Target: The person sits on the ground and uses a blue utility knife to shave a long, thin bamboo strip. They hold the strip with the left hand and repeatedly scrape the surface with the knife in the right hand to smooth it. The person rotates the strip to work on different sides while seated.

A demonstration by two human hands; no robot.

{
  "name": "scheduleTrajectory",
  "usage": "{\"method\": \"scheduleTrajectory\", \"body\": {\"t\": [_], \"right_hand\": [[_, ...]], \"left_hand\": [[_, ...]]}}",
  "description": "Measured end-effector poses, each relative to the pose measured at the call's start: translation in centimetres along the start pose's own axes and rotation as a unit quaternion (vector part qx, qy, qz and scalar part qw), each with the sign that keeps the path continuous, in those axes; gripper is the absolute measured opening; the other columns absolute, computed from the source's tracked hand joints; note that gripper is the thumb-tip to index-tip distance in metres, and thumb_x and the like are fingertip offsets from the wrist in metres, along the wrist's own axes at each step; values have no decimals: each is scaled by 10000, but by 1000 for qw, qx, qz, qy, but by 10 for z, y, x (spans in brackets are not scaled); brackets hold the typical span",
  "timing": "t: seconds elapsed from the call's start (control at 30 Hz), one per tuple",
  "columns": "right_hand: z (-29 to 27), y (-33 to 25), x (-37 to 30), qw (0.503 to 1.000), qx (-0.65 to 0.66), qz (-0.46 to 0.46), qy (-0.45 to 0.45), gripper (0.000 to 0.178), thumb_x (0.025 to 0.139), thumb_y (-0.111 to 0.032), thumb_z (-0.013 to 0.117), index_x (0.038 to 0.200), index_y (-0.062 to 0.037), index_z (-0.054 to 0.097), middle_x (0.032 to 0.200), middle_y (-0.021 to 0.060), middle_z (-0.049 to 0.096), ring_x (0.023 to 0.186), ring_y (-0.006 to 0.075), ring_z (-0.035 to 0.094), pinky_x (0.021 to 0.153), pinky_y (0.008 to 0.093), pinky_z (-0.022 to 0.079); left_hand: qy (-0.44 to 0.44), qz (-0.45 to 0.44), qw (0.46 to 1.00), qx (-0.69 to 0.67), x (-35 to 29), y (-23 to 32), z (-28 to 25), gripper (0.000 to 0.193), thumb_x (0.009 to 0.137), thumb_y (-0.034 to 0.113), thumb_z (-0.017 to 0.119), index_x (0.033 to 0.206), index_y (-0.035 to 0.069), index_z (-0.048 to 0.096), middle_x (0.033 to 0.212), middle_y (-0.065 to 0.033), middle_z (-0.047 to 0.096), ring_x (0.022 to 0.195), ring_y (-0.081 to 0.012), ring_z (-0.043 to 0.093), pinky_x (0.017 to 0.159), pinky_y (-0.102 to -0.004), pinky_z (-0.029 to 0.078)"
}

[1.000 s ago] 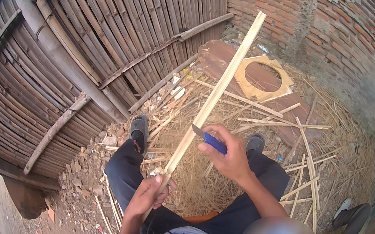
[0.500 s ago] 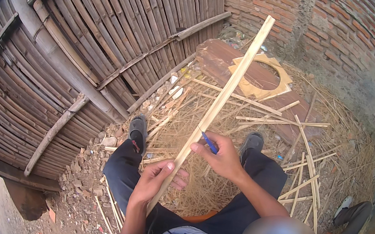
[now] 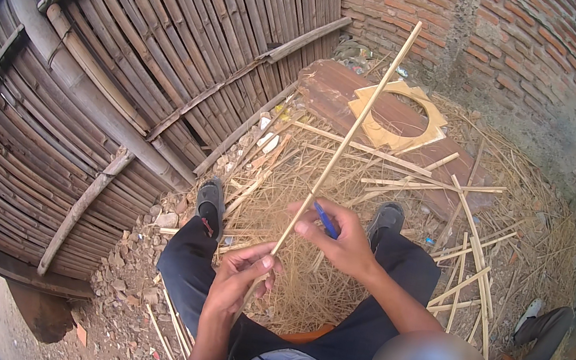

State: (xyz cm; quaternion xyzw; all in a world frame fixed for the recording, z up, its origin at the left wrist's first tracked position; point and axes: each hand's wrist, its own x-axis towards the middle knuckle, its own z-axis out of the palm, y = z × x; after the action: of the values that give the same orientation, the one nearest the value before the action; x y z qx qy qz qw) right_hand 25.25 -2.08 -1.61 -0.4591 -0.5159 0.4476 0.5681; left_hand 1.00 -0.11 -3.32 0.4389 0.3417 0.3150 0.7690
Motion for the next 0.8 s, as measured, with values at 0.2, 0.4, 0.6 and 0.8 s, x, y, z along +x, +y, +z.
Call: {"method": "scheduleTrajectory", "body": {"t": [0.2,0.4,0.6,0.8], "right_hand": [[-5,-1,1,998,-57,16,-20,356,1013,-132,775,1321,24,688,1253,103,748,1057,150,735,929,325,598],[-7,-9,1,999,-15,-15,45,419,1005,-230,807,1343,-2,708,1018,56,770,930,126,727,827,294,572],[-11,-6,0,983,-153,-93,47,376,1030,-314,766,1242,-9,707,927,87,764,810,128,730,715,322,549],[5,-8,-11,892,-363,-268,8,354,965,-387,815,1068,-56,740,801,84,710,645,235,716,562,353,527]], "left_hand": [[21,35,998,43,-4,1,12,409,1043,126,755,1422,-7,683,1028,-128,788,742,-143,719,545,-250,533],[-68,-29,989,125,-19,3,-4,385,1101,199,691,1428,-3,680,883,-33,704,675,-80,607,570,-231,451],[-43,89,961,257,-25,-4,-8,381,1139,273,639,1429,32,698,770,78,529,632,-16,433,561,-228,333],[40,104,960,256,-30,12,3,311,1095,209,700,1324,0,724,709,48,511,650,-43,431,572,-281,368]]}}
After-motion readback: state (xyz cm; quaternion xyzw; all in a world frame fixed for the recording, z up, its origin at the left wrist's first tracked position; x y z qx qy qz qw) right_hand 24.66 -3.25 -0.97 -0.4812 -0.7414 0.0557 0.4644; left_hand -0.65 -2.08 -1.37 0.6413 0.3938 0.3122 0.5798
